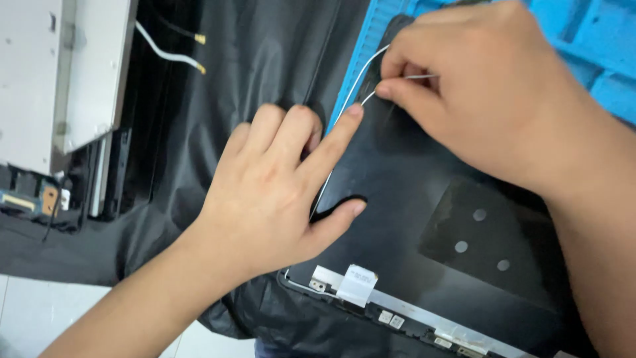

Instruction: Repairing and reassembling a laptop screen, specifically routing and connecting internal antenna wires.

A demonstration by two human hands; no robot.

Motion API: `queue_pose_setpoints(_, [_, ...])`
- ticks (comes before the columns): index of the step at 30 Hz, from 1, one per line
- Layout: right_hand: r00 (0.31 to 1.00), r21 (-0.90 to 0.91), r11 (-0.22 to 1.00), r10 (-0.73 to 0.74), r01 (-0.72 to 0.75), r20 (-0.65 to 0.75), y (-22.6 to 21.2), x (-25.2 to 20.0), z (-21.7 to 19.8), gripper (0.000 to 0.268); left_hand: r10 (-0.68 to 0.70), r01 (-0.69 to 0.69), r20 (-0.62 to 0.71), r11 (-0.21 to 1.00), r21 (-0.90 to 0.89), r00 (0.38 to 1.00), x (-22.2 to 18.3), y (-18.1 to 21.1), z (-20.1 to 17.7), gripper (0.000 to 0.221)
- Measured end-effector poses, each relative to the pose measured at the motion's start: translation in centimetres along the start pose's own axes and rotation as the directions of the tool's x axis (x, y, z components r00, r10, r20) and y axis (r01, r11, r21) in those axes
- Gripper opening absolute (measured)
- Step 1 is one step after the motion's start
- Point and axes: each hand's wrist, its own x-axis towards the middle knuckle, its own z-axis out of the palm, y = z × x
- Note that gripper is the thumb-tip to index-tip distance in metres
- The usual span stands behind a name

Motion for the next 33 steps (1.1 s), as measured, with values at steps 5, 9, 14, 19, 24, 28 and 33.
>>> queue_pose_setpoints(5, [0.998,-0.071,0.996,-0.056,0.054,-0.035,-0.5,0.1,-0.3,0.015,-0.013,0.013,-0.005,1.000,-0.022,1.000,0.4,0.1,-0.3,0.080])
queue_pose_setpoints(9, [0.992,-0.137,0.986,-0.104,0.093,-0.074,-1.0,0.4,-0.4,0.014,-0.020,0.019,-0.005,0.999,-0.026,1.000,0.4,0.2,-0.5,0.080])
queue_pose_setpoints(14, [0.989,-0.209,0.972,-0.125,0.105,-0.084,-0.5,0.4,0.2,0.013,-0.012,0.012,-0.014,1.000,-0.008,1.000,0.3,0.1,-0.4,0.080])
queue_pose_setpoints(19, [0.997,-0.059,0.997,0.045,-0.049,-0.058,-0.8,0.8,-0.2,0.011,-0.025,0.025,-0.001,0.999,-0.029,1.000,0.2,0.1,-0.5,0.081])
queue_pose_setpoints(24, [0.983,-0.420,0.895,-0.182,0.151,-0.034,-1.3,1.5,-1.7,0.012,0.005,-0.004,-0.042,1.000,0.018,0.999,0.0,0.1,-0.5,0.083])
queue_pose_setpoints(28, [0.977,-0.457,0.867,-0.212,0.200,0.026,-1.1,1.6,-2.5,0.012,0.005,-0.004,-0.008,0.999,0.050,1.000,-0.1,-0.1,-0.3,0.086])
queue_pose_setpoints(33, [0.985,-0.429,0.888,-0.169,0.165,0.028,-0.2,1.2,-1.9,0.014,0.033,-0.032,-0.020,0.997,0.071,0.999,0.0,-0.1,-0.5,0.081])
